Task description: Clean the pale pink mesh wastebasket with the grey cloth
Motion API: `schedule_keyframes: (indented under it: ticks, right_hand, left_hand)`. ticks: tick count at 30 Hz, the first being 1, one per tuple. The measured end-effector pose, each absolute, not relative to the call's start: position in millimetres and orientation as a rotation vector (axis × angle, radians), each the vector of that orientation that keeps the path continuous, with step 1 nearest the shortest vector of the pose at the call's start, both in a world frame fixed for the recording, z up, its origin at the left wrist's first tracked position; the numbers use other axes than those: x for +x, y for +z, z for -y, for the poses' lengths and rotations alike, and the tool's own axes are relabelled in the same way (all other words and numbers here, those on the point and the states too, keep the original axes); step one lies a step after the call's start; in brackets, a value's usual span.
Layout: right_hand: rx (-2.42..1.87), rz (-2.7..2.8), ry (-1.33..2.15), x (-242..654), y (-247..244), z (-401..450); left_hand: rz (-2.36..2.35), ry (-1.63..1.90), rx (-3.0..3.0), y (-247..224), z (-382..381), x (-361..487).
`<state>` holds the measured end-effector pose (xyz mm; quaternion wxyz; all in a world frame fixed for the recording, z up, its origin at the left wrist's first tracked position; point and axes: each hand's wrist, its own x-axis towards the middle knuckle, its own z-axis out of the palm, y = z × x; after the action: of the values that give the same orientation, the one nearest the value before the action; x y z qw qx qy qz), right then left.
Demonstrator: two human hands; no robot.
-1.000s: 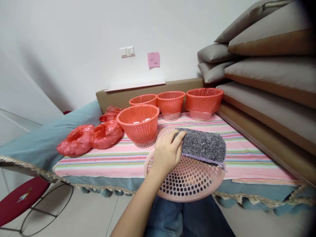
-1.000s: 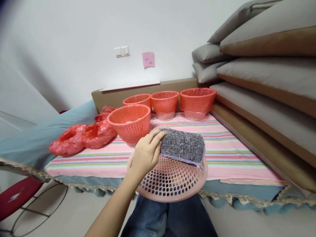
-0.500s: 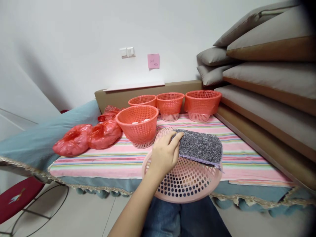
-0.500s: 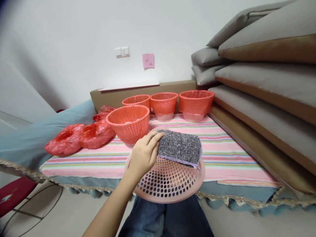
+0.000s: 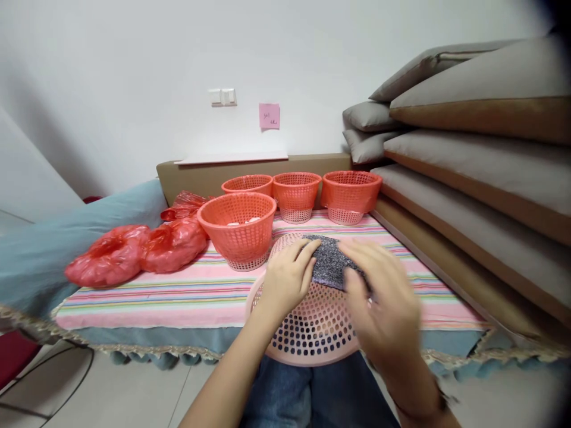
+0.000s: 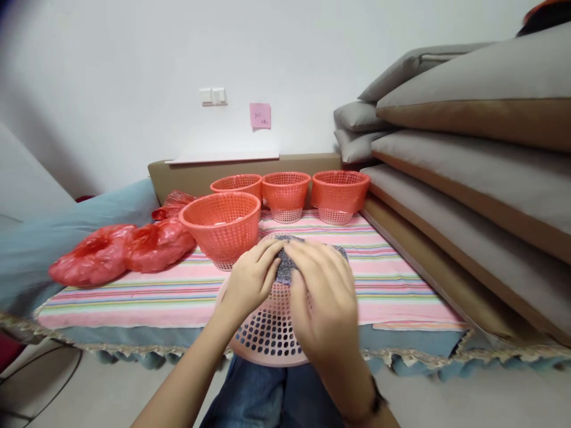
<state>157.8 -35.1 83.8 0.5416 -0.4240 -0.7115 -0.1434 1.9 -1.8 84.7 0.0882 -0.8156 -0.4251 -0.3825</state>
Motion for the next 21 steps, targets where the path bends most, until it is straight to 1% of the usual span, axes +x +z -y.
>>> schedule_keyframes:
  ticks: [4, 7, 11, 16, 18, 21]
  right_hand:
    - [-1.130, 1.676, -0.389, 147.3, 70.4, 3.0]
    - [-1.259, 1.614, -0.448, 151.0, 53.4, -17.9]
    - [-1.327, 1.511, -0.474, 168.9, 40.1, -27.6]
    - [-1.330, 1.460, -0.434, 187.1, 36.8, -31.4]
    - [-1.340, 1.436, -0.410, 193.5, 30.3, -32.4]
    - [-1.372, 1.308, -0.326, 205.2, 8.5, -30.3]
  left_hand:
    - [1.247, -1.316, -2.404, 85.5, 5.9, 0.3]
    - [1.370, -1.407, -2.311, 77.1, 14.7, -12.0]
    - [1.641, -1.401, -2.274, 41.0, 18.2, -39.1]
    - [1.695, -1.756, -2.317, -8.9, 4.9, -52.4]
    - [1.695, -1.832, -2.296, -16.4, 1.3, -50.5]
    - [1.695, -1.841, -2.294, -17.9, 0.3, -49.2]
